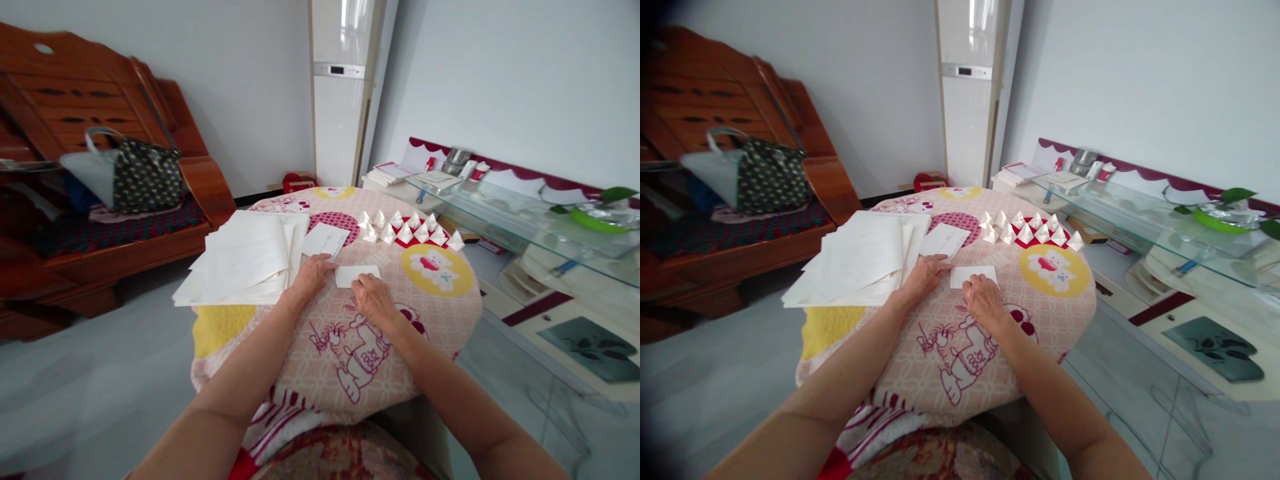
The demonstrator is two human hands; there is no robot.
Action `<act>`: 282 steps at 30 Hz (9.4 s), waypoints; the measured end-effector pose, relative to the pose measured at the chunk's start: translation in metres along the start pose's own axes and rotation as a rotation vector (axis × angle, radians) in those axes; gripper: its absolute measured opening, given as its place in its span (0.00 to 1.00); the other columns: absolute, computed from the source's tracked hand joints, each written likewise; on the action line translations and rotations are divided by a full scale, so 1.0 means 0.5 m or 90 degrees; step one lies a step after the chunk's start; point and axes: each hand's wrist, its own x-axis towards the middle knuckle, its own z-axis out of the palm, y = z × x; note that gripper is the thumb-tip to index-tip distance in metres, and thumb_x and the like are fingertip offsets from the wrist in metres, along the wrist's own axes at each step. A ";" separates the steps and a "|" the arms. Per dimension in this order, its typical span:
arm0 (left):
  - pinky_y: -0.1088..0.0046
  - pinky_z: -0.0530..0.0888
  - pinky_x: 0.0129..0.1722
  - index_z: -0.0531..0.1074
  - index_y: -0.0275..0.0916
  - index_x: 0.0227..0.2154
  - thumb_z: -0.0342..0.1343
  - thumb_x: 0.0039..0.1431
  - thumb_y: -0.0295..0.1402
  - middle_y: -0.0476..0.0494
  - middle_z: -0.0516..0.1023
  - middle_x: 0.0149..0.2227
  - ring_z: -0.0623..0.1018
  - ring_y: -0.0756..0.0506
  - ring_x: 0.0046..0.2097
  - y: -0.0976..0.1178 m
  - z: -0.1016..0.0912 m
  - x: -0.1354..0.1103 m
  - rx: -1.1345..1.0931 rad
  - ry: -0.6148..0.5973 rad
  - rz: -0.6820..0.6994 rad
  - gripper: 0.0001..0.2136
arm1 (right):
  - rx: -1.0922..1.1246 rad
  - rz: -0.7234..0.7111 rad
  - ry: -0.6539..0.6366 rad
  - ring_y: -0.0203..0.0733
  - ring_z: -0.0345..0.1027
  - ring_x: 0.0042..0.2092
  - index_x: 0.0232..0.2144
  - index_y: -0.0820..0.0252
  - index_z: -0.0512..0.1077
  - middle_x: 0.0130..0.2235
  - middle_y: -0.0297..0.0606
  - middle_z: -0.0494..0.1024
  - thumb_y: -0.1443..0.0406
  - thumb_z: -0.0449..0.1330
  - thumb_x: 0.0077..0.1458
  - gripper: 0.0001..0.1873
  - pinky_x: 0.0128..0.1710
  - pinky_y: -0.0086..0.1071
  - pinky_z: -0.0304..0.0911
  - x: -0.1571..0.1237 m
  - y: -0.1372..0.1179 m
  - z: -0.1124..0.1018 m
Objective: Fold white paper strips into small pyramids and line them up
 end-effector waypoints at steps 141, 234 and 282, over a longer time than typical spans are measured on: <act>0.72 0.74 0.43 0.81 0.35 0.39 0.57 0.59 0.32 0.37 0.84 0.37 0.82 0.43 0.41 0.086 -0.015 0.031 -0.106 -0.114 -0.286 0.11 | 0.336 0.356 0.022 0.47 0.79 0.46 0.44 0.63 0.83 0.43 0.45 0.85 0.69 0.62 0.56 0.15 0.48 0.31 0.69 0.056 0.077 0.017; 0.64 0.74 0.59 0.80 0.36 0.49 0.44 0.42 0.12 0.40 0.81 0.53 0.79 0.45 0.55 0.017 0.033 0.015 -0.480 -0.083 0.015 0.32 | 0.377 0.336 0.030 0.44 0.77 0.42 0.45 0.60 0.82 0.42 0.42 0.85 0.67 0.69 0.49 0.18 0.44 0.31 0.67 0.035 0.090 0.012; 0.61 0.70 0.51 0.79 0.39 0.30 0.53 0.53 0.18 0.43 0.82 0.35 0.78 0.43 0.43 0.064 -0.002 -0.008 -0.127 0.102 0.174 0.12 | 0.238 0.074 0.134 0.36 0.64 0.27 0.23 0.60 0.75 0.24 0.34 0.76 0.68 0.67 0.53 0.09 0.28 0.30 0.51 -0.007 0.057 0.029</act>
